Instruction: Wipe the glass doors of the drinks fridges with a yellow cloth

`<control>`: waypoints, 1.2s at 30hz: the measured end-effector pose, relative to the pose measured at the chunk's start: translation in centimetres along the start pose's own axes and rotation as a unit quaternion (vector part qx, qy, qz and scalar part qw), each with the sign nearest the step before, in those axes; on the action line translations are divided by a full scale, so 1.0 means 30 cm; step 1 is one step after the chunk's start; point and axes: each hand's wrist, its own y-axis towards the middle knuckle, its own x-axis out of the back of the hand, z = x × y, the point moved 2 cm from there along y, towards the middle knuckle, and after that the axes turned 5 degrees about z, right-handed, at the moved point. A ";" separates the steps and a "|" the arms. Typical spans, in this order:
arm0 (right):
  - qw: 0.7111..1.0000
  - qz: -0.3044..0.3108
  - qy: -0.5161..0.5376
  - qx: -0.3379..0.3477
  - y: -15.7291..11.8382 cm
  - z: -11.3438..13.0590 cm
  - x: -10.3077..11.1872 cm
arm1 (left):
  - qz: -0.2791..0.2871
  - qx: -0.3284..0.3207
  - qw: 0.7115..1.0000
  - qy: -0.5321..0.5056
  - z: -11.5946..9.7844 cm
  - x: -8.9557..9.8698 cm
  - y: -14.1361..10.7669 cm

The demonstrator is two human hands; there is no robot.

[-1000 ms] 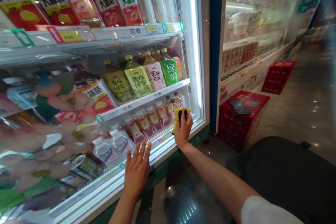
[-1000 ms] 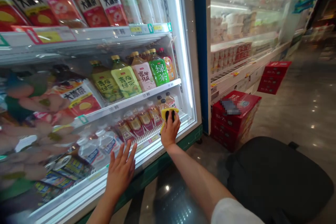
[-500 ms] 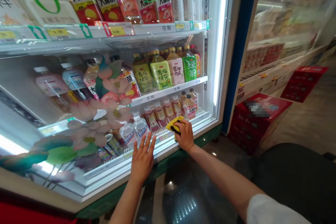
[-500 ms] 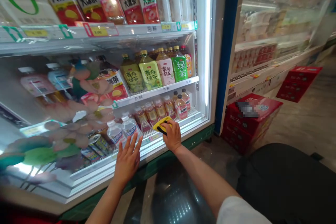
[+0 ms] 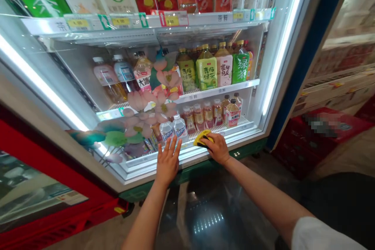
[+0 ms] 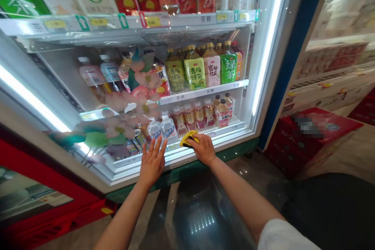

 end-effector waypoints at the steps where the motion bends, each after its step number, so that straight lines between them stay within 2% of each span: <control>1: 1.000 0.010 -0.002 0.012 -0.007 -0.016 0.011 | 0.002 0.002 1.000 0.001 0.004 -0.002 -0.006; 4: 0.999 -0.012 -0.010 -0.030 0.031 -0.049 0.037 | 0.007 0.007 1.000 0.007 0.016 -0.003 -0.024; 6: 0.996 -0.051 -0.019 -0.074 0.079 -0.021 0.028 | 0.004 0.008 1.000 0.013 0.025 0.003 -0.036; 8: 0.994 -0.069 -0.025 -0.082 0.104 0.038 0.000 | 0.001 0.014 1.000 0.020 0.035 0.009 -0.047; 11: 0.998 -0.044 -0.041 0.010 0.072 0.104 -0.038 | 0.008 0.027 0.999 0.024 0.051 0.013 -0.062; 13: 0.995 -0.014 -0.047 0.089 0.029 0.091 -0.037 | 0.013 0.030 0.999 0.022 0.060 0.012 -0.070; 15: 0.992 0.010 -0.043 0.116 0.010 0.047 -0.017 | 0.017 0.032 0.999 0.018 0.066 0.011 -0.076; 18: 0.998 0.005 -0.021 0.055 0.058 0.015 0.005 | 0.027 0.040 0.999 0.012 0.077 0.014 -0.087; 20: 1.000 -0.025 -0.006 0.006 0.105 0.057 -0.012 | 0.036 0.048 0.998 0.010 0.088 0.020 -0.098; 22: 0.999 -0.041 0.000 -0.013 0.127 0.130 -0.050 | 0.041 0.058 0.997 0.013 0.103 0.028 -0.113; 23: 0.999 -0.038 0.000 -0.007 0.124 0.165 -0.071 | 0.043 0.062 0.997 0.015 0.110 0.031 -0.121; 25: 0.999 0.004 0.009 0.048 0.097 0.206 -0.100 | 0.047 0.065 0.997 0.020 0.125 0.037 -0.138; 27: 0.990 0.063 0.022 0.125 0.065 0.200 -0.103 | 0.053 0.066 0.996 0.025 0.139 0.038 -0.153; 29: 0.982 0.095 0.025 0.161 0.057 0.167 -0.085 | 0.057 0.067 0.996 0.032 0.153 0.036 -0.166; 32: 0.992 0.065 0.011 0.104 0.103 0.158 -0.066 | 0.065 0.073 0.994 0.040 0.174 0.032 -0.183; 34: 0.998 0.036 0.009 0.052 0.140 0.215 -0.085 | 0.071 0.073 0.994 0.044 0.187 0.030 -0.195; 36: 0.999 0.027 0.011 0.028 0.154 0.298 -0.122 | 0.074 0.074 0.993 0.049 0.200 0.030 -0.208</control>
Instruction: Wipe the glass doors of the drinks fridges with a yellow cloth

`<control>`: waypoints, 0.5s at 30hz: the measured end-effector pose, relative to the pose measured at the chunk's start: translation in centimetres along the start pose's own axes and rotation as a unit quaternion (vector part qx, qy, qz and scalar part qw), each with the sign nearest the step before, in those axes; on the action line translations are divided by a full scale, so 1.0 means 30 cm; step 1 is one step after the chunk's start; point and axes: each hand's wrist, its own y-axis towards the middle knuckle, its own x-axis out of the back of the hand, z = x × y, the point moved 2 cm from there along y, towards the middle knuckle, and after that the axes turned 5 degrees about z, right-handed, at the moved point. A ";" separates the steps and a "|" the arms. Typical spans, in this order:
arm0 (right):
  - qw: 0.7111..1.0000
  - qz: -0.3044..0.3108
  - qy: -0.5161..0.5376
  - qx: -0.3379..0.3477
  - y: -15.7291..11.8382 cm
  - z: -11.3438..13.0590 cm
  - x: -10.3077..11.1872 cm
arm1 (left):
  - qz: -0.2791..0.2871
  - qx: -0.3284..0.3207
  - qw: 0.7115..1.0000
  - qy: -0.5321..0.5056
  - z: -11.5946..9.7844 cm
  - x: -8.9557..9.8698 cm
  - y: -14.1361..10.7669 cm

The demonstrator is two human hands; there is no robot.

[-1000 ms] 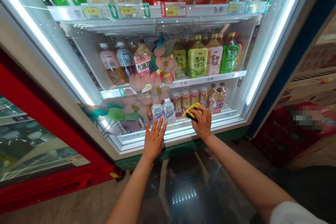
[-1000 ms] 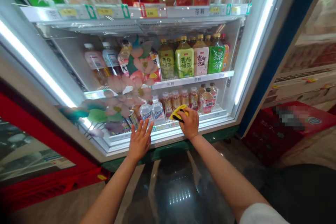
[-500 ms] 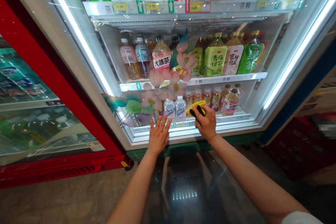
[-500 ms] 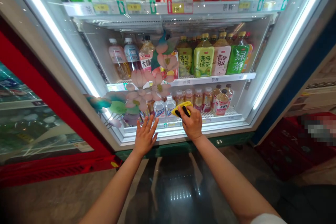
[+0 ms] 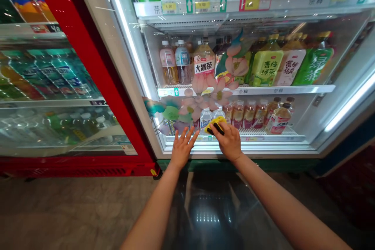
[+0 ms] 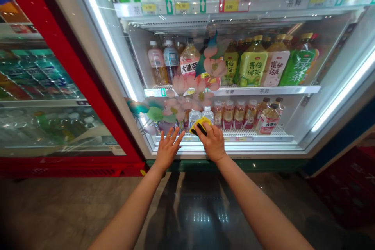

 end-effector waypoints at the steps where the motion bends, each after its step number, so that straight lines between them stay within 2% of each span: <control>1: 1.000 0.005 0.002 0.004 0.000 0.038 -0.020 | 0.001 0.002 1.000 0.002 0.007 -0.001 -0.006; 4: 0.997 0.040 0.013 0.065 -0.028 0.088 -0.055 | 0.001 0.014 1.000 0.009 0.033 0.002 -0.027; 7: 0.991 0.050 0.020 0.123 -0.037 0.057 -0.038 | 0.005 0.032 0.999 0.013 0.066 0.012 -0.051; 10: 0.996 0.024 0.018 0.086 0.020 0.056 -0.018 | 0.005 0.053 0.998 0.013 0.102 0.024 -0.075; 13: 0.999 0.004 0.011 0.039 0.078 0.146 -0.044 | -0.001 0.061 0.998 0.013 0.125 0.028 -0.093; 15: 0.999 0.008 0.005 0.044 0.077 0.214 -0.078 | -0.002 0.059 0.998 0.013 0.132 0.026 -0.102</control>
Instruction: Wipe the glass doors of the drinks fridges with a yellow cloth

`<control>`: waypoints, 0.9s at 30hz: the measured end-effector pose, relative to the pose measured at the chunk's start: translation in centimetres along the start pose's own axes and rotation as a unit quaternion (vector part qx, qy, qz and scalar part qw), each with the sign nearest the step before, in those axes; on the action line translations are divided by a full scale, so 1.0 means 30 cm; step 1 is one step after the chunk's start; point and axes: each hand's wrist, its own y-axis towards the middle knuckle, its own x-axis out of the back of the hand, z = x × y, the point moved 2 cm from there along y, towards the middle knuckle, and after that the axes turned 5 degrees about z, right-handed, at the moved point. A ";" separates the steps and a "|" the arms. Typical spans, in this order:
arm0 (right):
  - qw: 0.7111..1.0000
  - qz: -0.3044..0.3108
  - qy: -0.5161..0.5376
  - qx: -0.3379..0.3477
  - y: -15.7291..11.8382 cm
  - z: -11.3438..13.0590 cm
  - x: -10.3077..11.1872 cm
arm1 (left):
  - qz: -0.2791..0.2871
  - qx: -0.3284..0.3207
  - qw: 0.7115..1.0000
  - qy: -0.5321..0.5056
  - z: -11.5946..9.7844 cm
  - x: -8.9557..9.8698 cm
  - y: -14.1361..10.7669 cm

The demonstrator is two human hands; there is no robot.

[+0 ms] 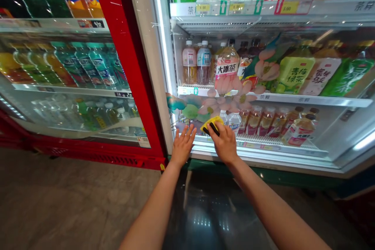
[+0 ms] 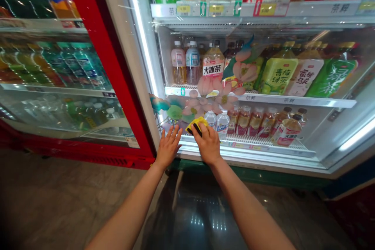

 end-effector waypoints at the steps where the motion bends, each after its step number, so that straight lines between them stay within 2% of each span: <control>1: 1.000 0.008 0.001 0.016 -0.011 0.022 -0.016 | 0.001 0.000 1.000 0.000 0.003 -0.002 -0.003; 3: 0.997 0.037 0.014 0.067 -0.050 0.032 -0.034 | 0.005 0.006 1.000 0.000 0.010 -0.004 -0.011; 5: 0.991 0.064 0.031 0.114 -0.081 0.004 -0.030 | 0.009 0.017 1.000 0.000 0.022 -0.003 -0.021; 7: 0.992 0.058 0.033 0.110 -0.077 -0.030 -0.011 | 0.013 0.027 1.000 -0.002 0.037 0.003 -0.031; 9: 0.997 0.024 0.023 0.068 -0.039 -0.031 0.001 | 0.015 0.032 0.999 -0.006 0.054 0.011 -0.040; 11: 0.999 0.001 0.013 0.032 -0.001 0.013 -0.010 | 0.016 0.042 0.999 -0.009 0.067 0.016 -0.050; 13: 0.999 0.005 0.009 0.034 0.010 0.076 -0.040 | 0.010 0.051 0.999 -0.012 0.077 0.018 -0.060; 16: 0.995 0.026 0.004 0.096 -0.026 0.131 -0.076 | -0.010 0.060 0.998 -0.022 0.091 0.015 -0.081; 19: 0.991 0.027 -0.006 0.134 -0.039 0.122 -0.067 | -0.021 0.064 0.997 -0.032 0.111 0.011 -0.109; 21: 0.994 0.009 -0.007 0.105 -0.001 0.121 -0.053 | -0.020 0.063 0.997 -0.037 0.123 0.010 -0.127; 24: 0.999 -0.018 0.009 0.049 0.073 0.168 -0.058 | -0.019 0.070 0.996 -0.042 0.131 0.008 -0.147; 27: 0.997 0.011 0.030 0.077 0.085 0.224 -0.092 | -0.016 0.075 0.996 -0.045 0.127 0.001 -0.163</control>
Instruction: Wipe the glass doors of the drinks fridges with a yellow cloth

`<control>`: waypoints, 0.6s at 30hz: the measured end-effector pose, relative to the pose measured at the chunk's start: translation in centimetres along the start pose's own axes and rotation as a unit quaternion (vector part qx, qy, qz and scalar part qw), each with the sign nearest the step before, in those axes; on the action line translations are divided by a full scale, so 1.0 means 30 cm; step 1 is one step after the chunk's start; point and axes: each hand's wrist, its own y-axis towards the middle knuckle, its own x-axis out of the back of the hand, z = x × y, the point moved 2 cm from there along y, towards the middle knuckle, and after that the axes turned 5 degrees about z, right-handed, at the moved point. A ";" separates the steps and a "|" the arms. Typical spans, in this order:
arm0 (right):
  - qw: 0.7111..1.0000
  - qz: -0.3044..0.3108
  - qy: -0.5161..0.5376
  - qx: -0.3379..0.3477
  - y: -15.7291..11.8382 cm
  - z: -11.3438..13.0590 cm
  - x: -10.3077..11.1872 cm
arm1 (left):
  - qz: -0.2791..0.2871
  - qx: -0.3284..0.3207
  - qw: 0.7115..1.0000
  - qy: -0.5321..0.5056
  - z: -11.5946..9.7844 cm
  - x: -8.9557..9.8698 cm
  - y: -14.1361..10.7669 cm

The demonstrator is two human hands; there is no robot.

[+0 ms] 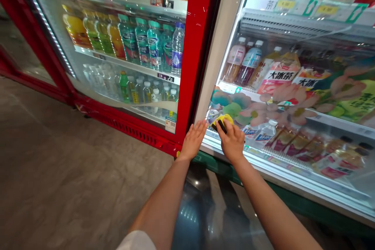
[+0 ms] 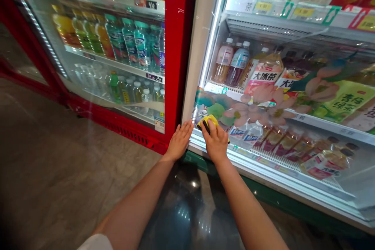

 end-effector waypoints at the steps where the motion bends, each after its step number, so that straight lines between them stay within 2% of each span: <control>1: 0.999 0.024 0.008 0.024 -0.009 0.007 -0.010 | 0.003 0.000 1.000 -0.001 0.000 -0.003 -0.006; 3: 0.995 0.069 0.018 0.075 -0.030 0.002 -0.020 | 0.008 0.001 1.000 -0.004 0.003 -0.009 -0.017; 5: 0.991 0.085 0.006 0.102 -0.033 -0.014 -0.017 | 0.010 -0.002 1.000 -0.007 0.011 -0.010 -0.028; 8: 0.992 0.070 -0.040 0.092 0.011 -0.006 -0.024 | 0.011 0.002 1.000 -0.008 0.029 -0.004 -0.046; 11: 0.993 0.053 -0.075 0.075 0.049 0.053 -0.060 | 0.014 0.024 1.000 -0.003 0.046 0.004 -0.069; 16: 0.978 0.078 -0.093 0.170 0.036 0.120 -0.097 | 0.018 0.032 0.999 0.008 0.057 0.008 -0.104; 18: 0.979 0.076 -0.086 0.169 0.058 0.115 -0.091 | 0.018 0.028 0.999 0.015 0.062 0.008 -0.112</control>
